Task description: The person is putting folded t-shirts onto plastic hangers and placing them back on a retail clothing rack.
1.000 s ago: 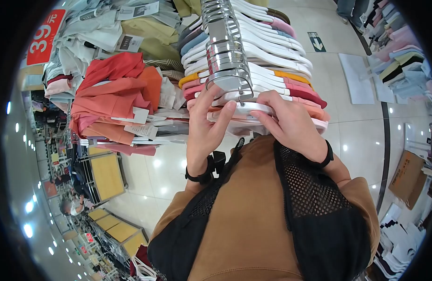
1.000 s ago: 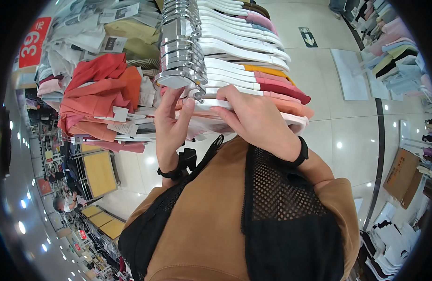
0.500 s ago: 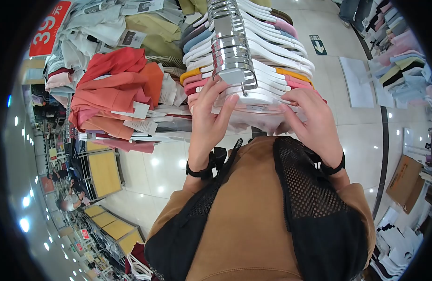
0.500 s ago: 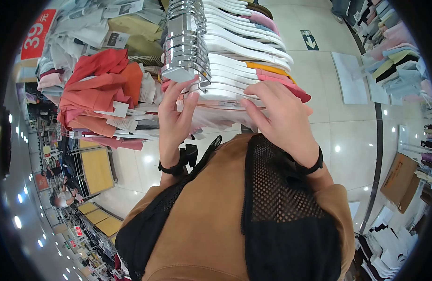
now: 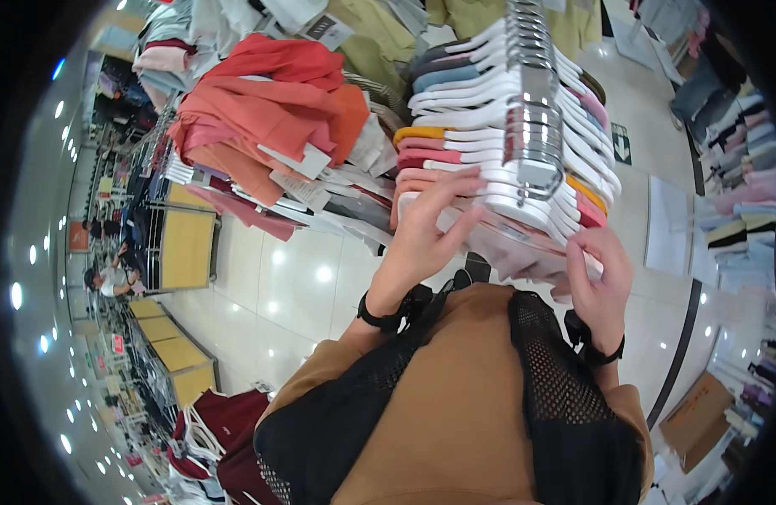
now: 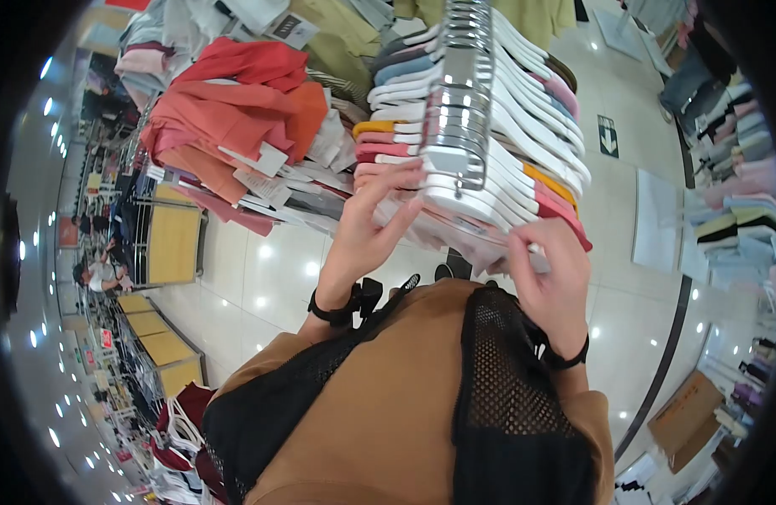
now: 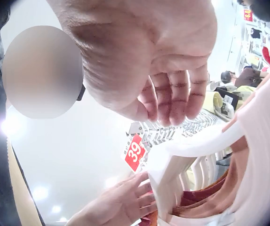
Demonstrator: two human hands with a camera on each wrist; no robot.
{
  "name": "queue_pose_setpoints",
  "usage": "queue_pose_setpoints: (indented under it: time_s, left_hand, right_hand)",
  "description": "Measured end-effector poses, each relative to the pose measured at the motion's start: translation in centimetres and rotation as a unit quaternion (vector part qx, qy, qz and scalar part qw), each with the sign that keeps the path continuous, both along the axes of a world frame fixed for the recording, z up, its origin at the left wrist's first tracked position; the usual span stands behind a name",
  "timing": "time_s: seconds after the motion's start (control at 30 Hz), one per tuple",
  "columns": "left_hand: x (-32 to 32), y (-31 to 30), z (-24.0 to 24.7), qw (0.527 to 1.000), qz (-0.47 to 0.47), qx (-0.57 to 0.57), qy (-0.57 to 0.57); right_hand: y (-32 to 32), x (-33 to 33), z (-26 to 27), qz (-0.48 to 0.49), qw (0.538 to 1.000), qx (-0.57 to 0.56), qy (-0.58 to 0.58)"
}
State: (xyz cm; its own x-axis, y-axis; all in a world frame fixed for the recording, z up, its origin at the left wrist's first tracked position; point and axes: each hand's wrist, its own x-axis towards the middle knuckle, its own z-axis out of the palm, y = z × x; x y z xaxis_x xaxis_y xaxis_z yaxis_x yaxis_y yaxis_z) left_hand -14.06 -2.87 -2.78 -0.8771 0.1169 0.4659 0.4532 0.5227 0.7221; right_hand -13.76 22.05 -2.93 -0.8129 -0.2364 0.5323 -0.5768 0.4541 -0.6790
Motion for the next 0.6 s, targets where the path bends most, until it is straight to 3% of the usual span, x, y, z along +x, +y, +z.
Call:
queue_pose_setpoints:
  time_s: [0.13,0.2,0.27,0.3,0.4,0.47,0.53,0.6]
  left_hand:
    - [1.5,-2.4,-1.3,0.995,0.017,0.035,-0.086]
    - [2.3,-3.7,-2.0,0.996,0.025,0.016,-0.083]
    - [3.4,-4.3,-1.4,0.989,0.050,0.058,-0.124]
    - [3.9,-4.6,-1.2,0.979,0.062,0.098,-0.167]
    - [5.5,-6.5,-0.5,0.972,0.098,0.076,-0.198]
    - [6.5,-8.2,-1.1,0.976,0.106,0.077,-0.176]
    - [7.5,-9.4,-1.3,0.979,0.110,0.075,-0.156]
    - [8.8,-10.4,-1.2,0.976,0.143,0.106,-0.125]
  right_hand:
    - [-1.0,0.8,1.0,0.057,0.997,-0.058,0.009]
    - [-2.3,1.0,1.9,0.198,0.970,-0.126,-0.063]
    - [-4.0,0.4,1.1,0.262,0.952,-0.133,-0.083]
    - [-5.3,0.1,1.3,0.291,0.946,-0.115,-0.087]
    - [-9.7,-0.5,2.7,0.345,0.928,-0.085,-0.114]
    - [-13.7,-1.2,3.3,0.377,0.902,-0.133,-0.162]
    - [-18.0,-2.8,3.1,0.417,0.888,-0.141,-0.135]
    - [-23.0,-3.6,4.0,0.464,0.789,-0.287,-0.284]
